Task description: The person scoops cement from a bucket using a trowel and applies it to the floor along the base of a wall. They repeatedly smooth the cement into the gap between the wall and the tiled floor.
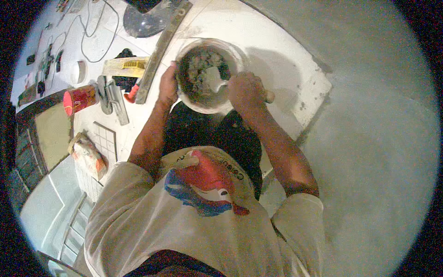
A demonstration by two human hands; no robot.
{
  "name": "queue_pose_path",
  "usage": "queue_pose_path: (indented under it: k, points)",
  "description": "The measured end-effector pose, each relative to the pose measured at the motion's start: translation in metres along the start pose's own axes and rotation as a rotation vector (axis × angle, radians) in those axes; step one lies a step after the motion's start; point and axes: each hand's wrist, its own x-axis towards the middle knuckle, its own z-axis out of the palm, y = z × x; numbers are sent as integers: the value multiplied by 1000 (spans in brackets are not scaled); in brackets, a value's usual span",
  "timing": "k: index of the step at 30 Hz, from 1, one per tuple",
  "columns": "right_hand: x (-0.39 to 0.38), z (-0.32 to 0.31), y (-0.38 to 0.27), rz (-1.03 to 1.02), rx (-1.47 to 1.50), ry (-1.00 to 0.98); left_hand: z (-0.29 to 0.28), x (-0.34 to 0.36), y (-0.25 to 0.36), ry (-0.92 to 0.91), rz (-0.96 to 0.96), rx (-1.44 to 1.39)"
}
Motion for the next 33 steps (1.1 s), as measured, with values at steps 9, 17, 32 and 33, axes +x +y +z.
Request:
queue_pose_path:
  k: [9, 17, 32, 33]
  points:
    - [-19, 50, 3, -1, 158, -34, 30, -27, 5, 81, 53, 190]
    - [-57, 68, -6, 61, 539, 2, 38, -22, 20, 25, 255, 505]
    - [-82, 42, 162, 233, 322, 187, -31, 23, -5, 162, 155, 485]
    - [-85, 31, 174, 321, 398, 172, -31, 22, -2, 146, 192, 536]
